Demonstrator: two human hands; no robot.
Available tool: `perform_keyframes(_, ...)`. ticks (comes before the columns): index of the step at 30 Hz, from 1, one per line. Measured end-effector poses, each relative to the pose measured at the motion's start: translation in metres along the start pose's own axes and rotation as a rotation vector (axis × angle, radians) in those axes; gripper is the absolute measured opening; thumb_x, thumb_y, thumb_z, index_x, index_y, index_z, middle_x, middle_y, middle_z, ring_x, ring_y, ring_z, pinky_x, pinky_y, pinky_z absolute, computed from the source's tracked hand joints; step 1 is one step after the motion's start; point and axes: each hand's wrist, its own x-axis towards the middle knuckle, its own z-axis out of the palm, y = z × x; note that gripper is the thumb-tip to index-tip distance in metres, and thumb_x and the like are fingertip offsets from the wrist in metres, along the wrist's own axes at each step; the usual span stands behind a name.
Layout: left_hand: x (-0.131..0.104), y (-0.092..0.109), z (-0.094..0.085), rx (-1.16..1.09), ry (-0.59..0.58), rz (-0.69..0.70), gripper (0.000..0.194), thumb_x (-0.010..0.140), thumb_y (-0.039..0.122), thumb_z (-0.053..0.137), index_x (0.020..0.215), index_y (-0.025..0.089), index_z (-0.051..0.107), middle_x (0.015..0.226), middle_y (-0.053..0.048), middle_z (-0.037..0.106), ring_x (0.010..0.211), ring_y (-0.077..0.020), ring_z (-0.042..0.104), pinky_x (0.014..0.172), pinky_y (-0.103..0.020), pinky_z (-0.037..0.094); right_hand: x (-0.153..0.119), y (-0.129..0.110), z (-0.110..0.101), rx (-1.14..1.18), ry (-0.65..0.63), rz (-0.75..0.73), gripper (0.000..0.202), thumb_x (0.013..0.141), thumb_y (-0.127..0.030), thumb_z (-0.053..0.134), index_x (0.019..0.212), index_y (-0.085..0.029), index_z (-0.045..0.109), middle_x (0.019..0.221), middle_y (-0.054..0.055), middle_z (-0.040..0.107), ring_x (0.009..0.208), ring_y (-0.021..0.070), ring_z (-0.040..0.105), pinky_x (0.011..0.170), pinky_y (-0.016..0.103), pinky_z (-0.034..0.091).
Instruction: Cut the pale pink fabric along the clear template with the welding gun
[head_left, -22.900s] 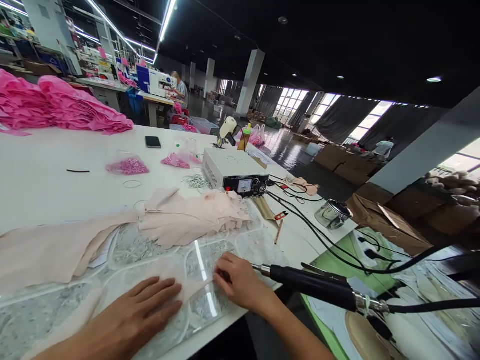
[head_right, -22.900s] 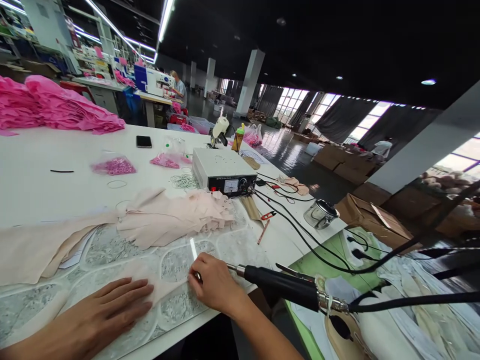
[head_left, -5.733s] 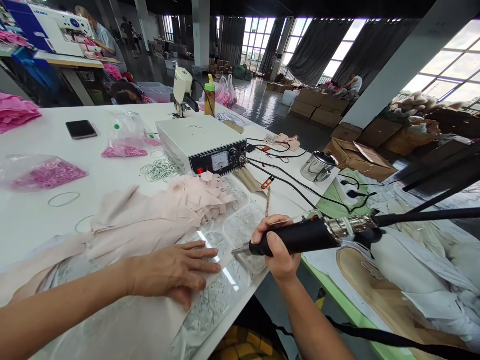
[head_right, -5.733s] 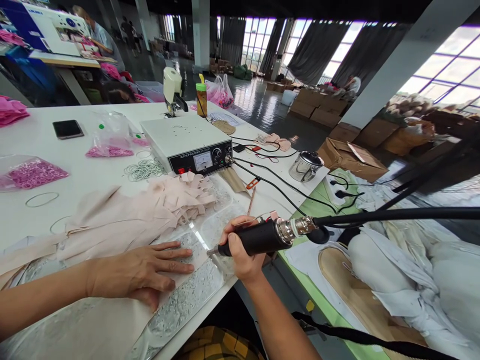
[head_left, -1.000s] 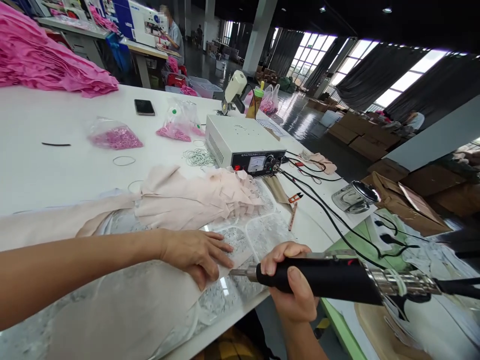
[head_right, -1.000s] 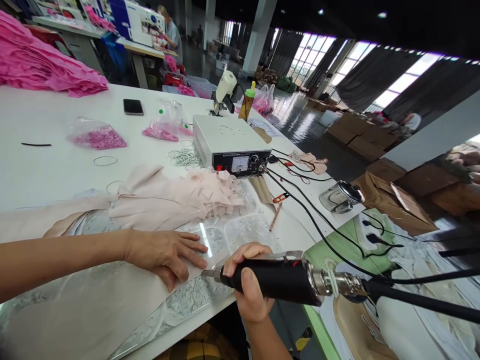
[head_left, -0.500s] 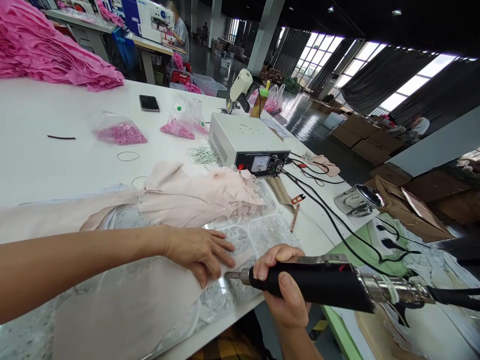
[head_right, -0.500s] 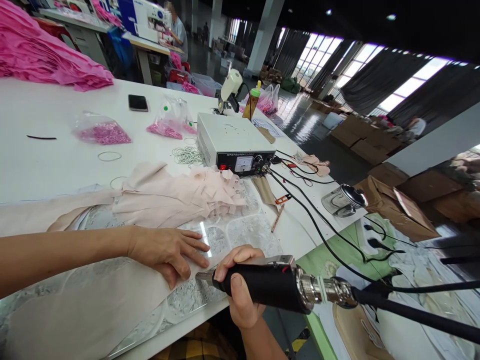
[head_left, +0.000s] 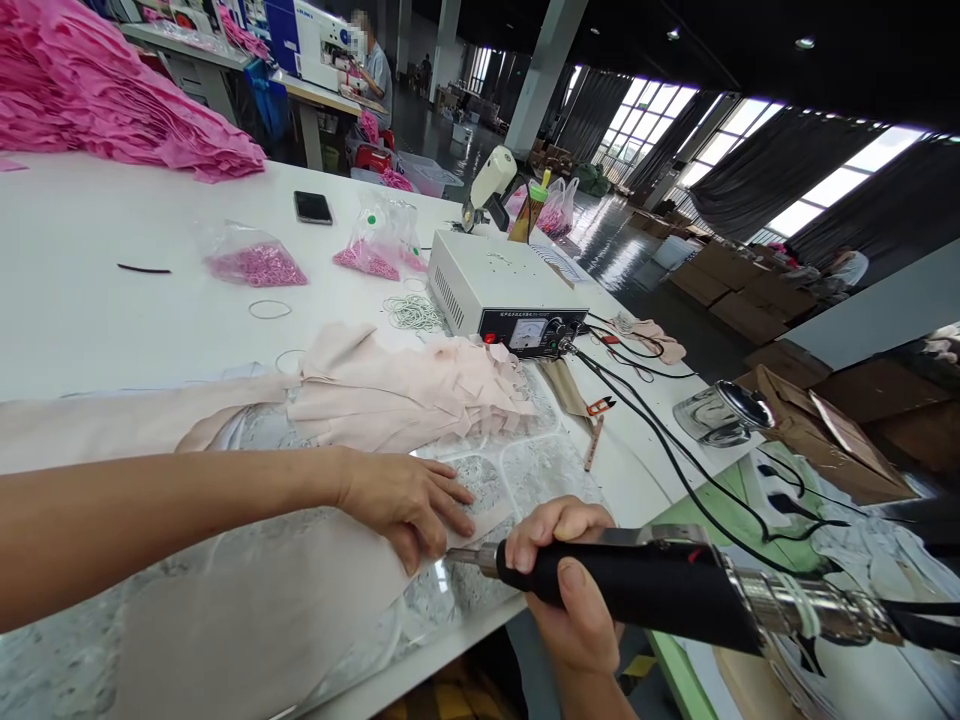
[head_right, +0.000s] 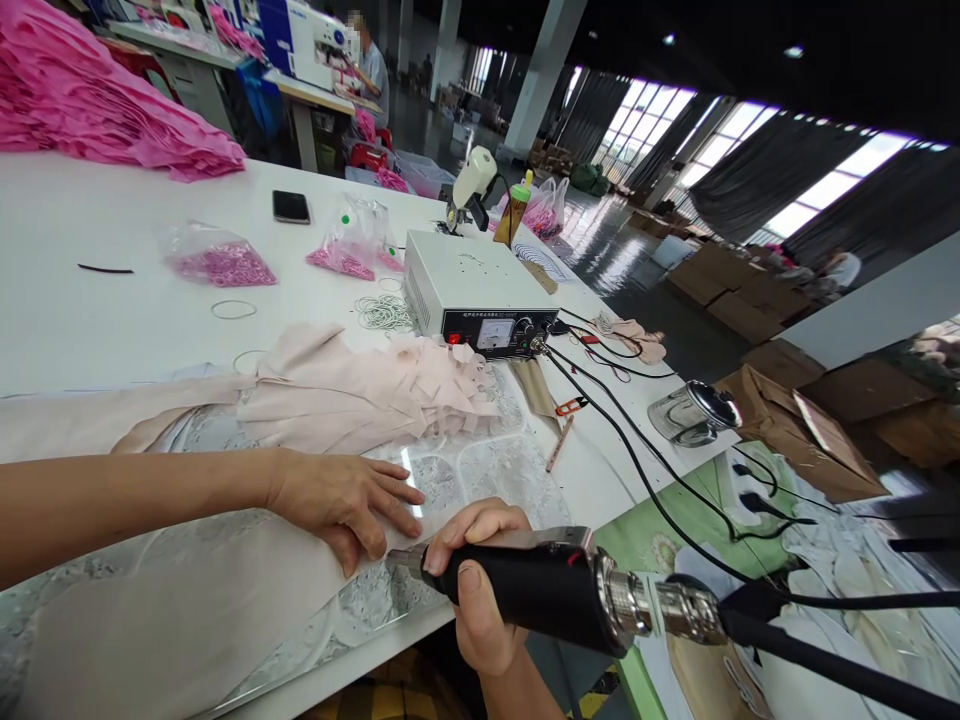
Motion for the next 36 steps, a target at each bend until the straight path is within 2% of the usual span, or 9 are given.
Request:
perform_keyframes(6, 0.000, -0.003, 0.003, 0.060, 0.004, 0.032, 0.013, 0.089, 0.039, 0.074, 0.090, 0.026, 0.074, 0.135, -0.003, 0.066, 0.138, -0.0272, 0.049, 0.122, -0.034, 0.020, -0.005, 0.001, 0.004, 0.003, -0.028, 0.007, 0.011, 0.091, -0.036, 0.060, 0.095, -0.026, 0.057, 0.080, -0.002, 0.053, 0.056, 0.0112, 0.056, 0.052, 0.027, 0.052)
perform_keyframes(13, 0.001, -0.002, 0.003, 0.089, 0.027, 0.029, 0.008, 0.083, 0.034, 0.081, 0.088, 0.030, 0.076, 0.133, 0.000, 0.068, 0.136, -0.0250, 0.052, 0.121, -0.032, 0.025, -0.005, 0.005, 0.002, -0.015, -0.082, 0.015, 0.008, 0.093, -0.033, 0.059, 0.094, -0.026, 0.055, 0.081, -0.002, 0.054, 0.060, 0.0114, 0.058, 0.057, 0.027, 0.052)
perform_keyframes(20, 0.003, 0.005, 0.000, 0.093, -0.003, -0.030, 0.023, 0.073, 0.020, 0.089, 0.088, 0.032, 0.077, 0.136, 0.004, 0.065, 0.137, -0.0241, 0.051, 0.122, -0.032, 0.023, -0.009, 0.001, 0.006, 0.039, -0.078, 0.028, 0.010, 0.093, -0.035, 0.059, 0.096, -0.026, 0.056, 0.082, -0.003, 0.052, 0.058, 0.0104, 0.057, 0.055, 0.026, 0.053)
perform_keyframes(28, 0.004, 0.007, -0.001, 0.083, -0.026, -0.068, 0.020, 0.073, 0.021, 0.089, 0.084, 0.034, 0.077, 0.137, 0.007, 0.064, 0.138, -0.0230, 0.050, 0.122, -0.033, 0.023, -0.011, 0.003, 0.012, 0.063, -0.077, 0.049, 0.011, 0.092, -0.036, 0.060, 0.097, -0.027, 0.057, 0.082, -0.003, 0.053, 0.056, 0.0097, 0.056, 0.054, 0.026, 0.051)
perform_keyframes(36, 0.005, 0.010, -0.002, 0.094, 0.011, -0.052, 0.021, 0.074, 0.021, 0.088, 0.085, 0.035, 0.077, 0.134, 0.007, 0.066, 0.136, -0.0230, 0.053, 0.121, -0.033, 0.027, -0.012, 0.006, 0.009, 0.065, -0.092, 0.065, 0.011, 0.093, -0.036, 0.059, 0.099, -0.027, 0.055, 0.084, -0.003, 0.053, 0.058, 0.0098, 0.058, 0.056, 0.026, 0.051)
